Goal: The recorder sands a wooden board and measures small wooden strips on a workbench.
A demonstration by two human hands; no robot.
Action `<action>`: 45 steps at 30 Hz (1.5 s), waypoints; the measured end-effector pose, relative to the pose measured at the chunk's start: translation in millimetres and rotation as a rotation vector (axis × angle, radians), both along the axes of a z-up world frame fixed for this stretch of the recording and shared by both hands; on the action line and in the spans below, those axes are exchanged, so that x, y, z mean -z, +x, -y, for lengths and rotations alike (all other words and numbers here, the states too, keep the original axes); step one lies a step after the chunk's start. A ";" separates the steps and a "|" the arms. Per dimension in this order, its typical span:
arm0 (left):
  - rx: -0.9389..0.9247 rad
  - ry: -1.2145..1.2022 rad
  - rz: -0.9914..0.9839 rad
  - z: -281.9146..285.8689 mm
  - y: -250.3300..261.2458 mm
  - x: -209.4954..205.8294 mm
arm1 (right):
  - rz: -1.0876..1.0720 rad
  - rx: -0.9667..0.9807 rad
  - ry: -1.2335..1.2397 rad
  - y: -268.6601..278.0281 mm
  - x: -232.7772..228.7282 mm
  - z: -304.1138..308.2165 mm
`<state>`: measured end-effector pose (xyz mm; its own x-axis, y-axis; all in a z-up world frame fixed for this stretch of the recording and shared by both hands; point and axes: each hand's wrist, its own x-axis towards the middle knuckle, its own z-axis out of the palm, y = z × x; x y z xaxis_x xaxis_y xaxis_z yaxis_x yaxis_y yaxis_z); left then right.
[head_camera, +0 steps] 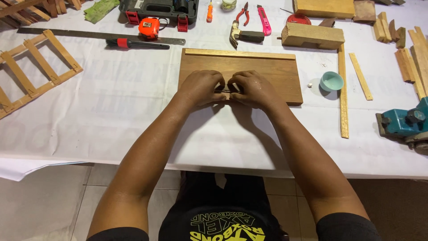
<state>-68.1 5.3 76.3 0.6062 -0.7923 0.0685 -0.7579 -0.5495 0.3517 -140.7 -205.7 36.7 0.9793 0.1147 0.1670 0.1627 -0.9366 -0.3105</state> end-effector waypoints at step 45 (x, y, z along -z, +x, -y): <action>-0.220 0.284 -0.120 -152.9 4.1 19.9 | -0.034 -0.269 -0.223 20.8 -2.9 -169.3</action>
<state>-64.0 158.2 56.4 0.7544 -0.6195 -0.2171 -0.5734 -0.7829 0.2414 -119.9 -36.4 39.6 0.9134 0.3998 0.0768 0.4063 -0.9067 -0.1129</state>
